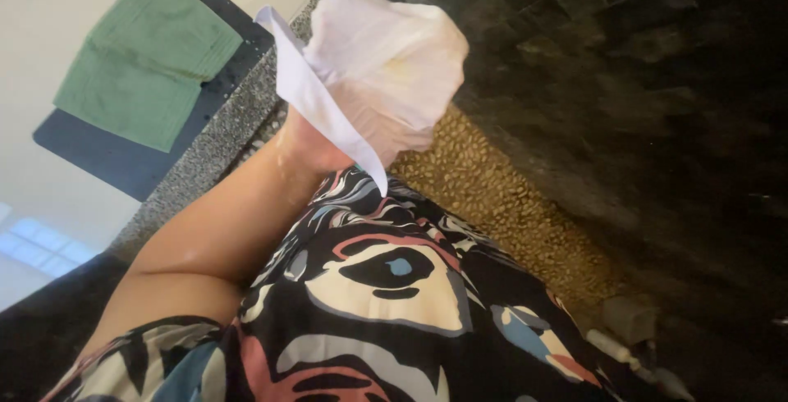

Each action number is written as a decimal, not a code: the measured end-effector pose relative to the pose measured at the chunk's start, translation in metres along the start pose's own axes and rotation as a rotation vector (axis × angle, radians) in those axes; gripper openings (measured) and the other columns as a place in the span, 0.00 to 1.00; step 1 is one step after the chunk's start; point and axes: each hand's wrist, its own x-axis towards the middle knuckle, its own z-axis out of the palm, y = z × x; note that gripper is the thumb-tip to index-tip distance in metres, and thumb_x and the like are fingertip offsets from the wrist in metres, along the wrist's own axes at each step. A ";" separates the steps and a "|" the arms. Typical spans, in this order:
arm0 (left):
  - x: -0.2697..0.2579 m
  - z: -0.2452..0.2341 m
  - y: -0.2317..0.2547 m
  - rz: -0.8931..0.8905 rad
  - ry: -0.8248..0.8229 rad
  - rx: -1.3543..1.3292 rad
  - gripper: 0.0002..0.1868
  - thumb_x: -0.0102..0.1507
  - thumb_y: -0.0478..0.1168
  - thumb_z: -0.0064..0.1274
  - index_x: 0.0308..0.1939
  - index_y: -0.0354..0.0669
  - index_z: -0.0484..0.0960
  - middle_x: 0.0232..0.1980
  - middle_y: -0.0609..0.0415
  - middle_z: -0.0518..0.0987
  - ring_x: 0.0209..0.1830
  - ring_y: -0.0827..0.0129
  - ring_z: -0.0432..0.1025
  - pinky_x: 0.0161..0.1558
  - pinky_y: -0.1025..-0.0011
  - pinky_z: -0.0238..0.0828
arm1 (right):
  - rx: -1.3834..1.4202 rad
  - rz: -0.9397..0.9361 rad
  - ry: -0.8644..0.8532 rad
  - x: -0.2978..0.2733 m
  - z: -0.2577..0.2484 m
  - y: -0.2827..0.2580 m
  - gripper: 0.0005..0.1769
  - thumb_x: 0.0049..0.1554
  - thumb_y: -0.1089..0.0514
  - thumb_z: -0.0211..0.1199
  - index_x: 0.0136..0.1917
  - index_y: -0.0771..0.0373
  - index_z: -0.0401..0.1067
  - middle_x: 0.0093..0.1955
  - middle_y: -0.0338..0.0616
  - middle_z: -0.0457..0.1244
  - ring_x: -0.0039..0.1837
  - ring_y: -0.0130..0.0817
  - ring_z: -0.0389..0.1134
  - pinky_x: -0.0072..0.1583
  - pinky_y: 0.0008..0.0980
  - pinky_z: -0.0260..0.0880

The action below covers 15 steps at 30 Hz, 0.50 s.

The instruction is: The person scrubs a white cloth with a brush, dipping the cloth into a blue bucket of water several times.

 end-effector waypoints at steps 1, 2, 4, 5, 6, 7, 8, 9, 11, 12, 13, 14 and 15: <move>-0.001 -0.002 -0.004 0.075 0.081 0.131 0.18 0.66 0.44 0.54 0.55 0.35 0.74 0.47 0.53 0.77 0.45 0.71 0.74 0.42 0.75 0.72 | 0.006 -0.003 -0.001 -0.003 -0.002 -0.002 0.35 0.62 0.39 0.61 0.78 0.50 0.59 0.69 0.48 0.62 0.69 0.45 0.64 0.69 0.41 0.63; -0.001 -0.004 -0.005 0.023 0.039 -0.001 0.17 0.69 0.44 0.53 0.54 0.35 0.74 0.46 0.53 0.77 0.44 0.72 0.74 0.43 0.76 0.72 | 0.016 0.001 -0.001 -0.006 -0.005 -0.003 0.35 0.62 0.40 0.61 0.78 0.50 0.59 0.69 0.48 0.62 0.69 0.44 0.64 0.69 0.40 0.63; 0.001 -0.009 -0.005 -0.048 -0.017 -0.169 0.16 0.73 0.45 0.52 0.54 0.34 0.74 0.45 0.53 0.77 0.44 0.72 0.75 0.45 0.77 0.72 | 0.037 -0.006 -0.006 -0.009 -0.005 -0.008 0.35 0.62 0.40 0.62 0.77 0.51 0.59 0.69 0.48 0.62 0.69 0.43 0.64 0.70 0.40 0.63; 0.000 -0.010 -0.005 -0.063 -0.020 -0.209 0.17 0.73 0.46 0.52 0.55 0.34 0.73 0.46 0.53 0.77 0.44 0.72 0.75 0.46 0.77 0.72 | 0.044 -0.009 -0.017 -0.010 -0.004 -0.013 0.35 0.62 0.41 0.62 0.77 0.52 0.59 0.69 0.47 0.62 0.69 0.43 0.64 0.70 0.39 0.63; -0.004 -0.010 -0.006 -0.045 0.017 -0.167 0.18 0.72 0.46 0.53 0.57 0.35 0.73 0.47 0.53 0.77 0.45 0.72 0.75 0.47 0.76 0.73 | 0.053 -0.011 -0.029 -0.013 -0.001 -0.018 0.35 0.62 0.41 0.63 0.77 0.53 0.59 0.69 0.47 0.62 0.69 0.42 0.64 0.70 0.39 0.63; -0.008 -0.009 -0.005 -0.024 0.053 -0.121 0.19 0.71 0.46 0.53 0.59 0.36 0.73 0.48 0.52 0.77 0.46 0.71 0.75 0.48 0.75 0.73 | 0.063 -0.020 -0.042 -0.014 0.003 -0.026 0.35 0.63 0.42 0.63 0.77 0.53 0.59 0.69 0.47 0.62 0.69 0.42 0.63 0.70 0.39 0.63; -0.011 -0.009 -0.003 -0.012 0.039 -0.110 0.19 0.71 0.46 0.53 0.59 0.35 0.73 0.48 0.52 0.78 0.46 0.71 0.75 0.47 0.75 0.73 | 0.071 -0.029 -0.057 -0.016 0.008 -0.035 0.35 0.63 0.42 0.63 0.77 0.54 0.59 0.69 0.47 0.62 0.69 0.41 0.63 0.70 0.38 0.63; -0.013 -0.008 -0.004 -0.001 0.027 -0.101 0.19 0.72 0.47 0.53 0.58 0.35 0.74 0.48 0.52 0.78 0.46 0.71 0.75 0.47 0.75 0.73 | 0.084 -0.034 -0.069 -0.018 0.012 -0.043 0.35 0.63 0.42 0.64 0.77 0.54 0.59 0.69 0.46 0.62 0.70 0.41 0.63 0.70 0.38 0.63; -0.015 -0.007 -0.004 0.020 0.001 -0.081 0.19 0.72 0.47 0.54 0.58 0.34 0.74 0.49 0.52 0.78 0.46 0.71 0.75 0.46 0.75 0.73 | 0.097 -0.067 -0.095 -0.021 0.022 -0.060 0.35 0.63 0.43 0.65 0.77 0.55 0.59 0.69 0.46 0.62 0.70 0.40 0.63 0.71 0.37 0.63; -0.016 -0.007 -0.004 0.030 -0.012 -0.070 0.20 0.72 0.47 0.54 0.58 0.34 0.74 0.49 0.53 0.78 0.46 0.71 0.75 0.46 0.74 0.73 | 0.109 -0.088 -0.109 -0.020 0.027 -0.067 0.35 0.63 0.43 0.65 0.77 0.56 0.59 0.69 0.46 0.62 0.70 0.39 0.63 0.71 0.37 0.63; -0.018 -0.006 -0.005 0.026 -0.001 -0.073 0.20 0.73 0.48 0.54 0.58 0.34 0.74 0.49 0.52 0.78 0.46 0.71 0.75 0.46 0.74 0.72 | 0.123 -0.110 -0.123 -0.020 0.032 -0.068 0.35 0.63 0.44 0.65 0.77 0.56 0.59 0.69 0.46 0.62 0.70 0.39 0.63 0.71 0.36 0.63; -0.019 -0.006 -0.005 0.023 0.011 -0.076 0.20 0.73 0.48 0.54 0.58 0.33 0.74 0.49 0.52 0.78 0.46 0.71 0.75 0.46 0.74 0.72 | 0.136 -0.133 -0.138 -0.017 0.037 -0.068 0.35 0.63 0.44 0.66 0.77 0.57 0.59 0.69 0.45 0.62 0.70 0.38 0.63 0.71 0.36 0.63; -0.019 -0.006 -0.005 0.018 0.012 -0.075 0.20 0.72 0.48 0.54 0.58 0.34 0.74 0.49 0.52 0.78 0.46 0.71 0.75 0.46 0.74 0.72 | 0.157 -0.174 -0.158 -0.012 0.041 -0.067 0.35 0.63 0.45 0.66 0.77 0.58 0.59 0.69 0.45 0.62 0.70 0.38 0.63 0.71 0.36 0.63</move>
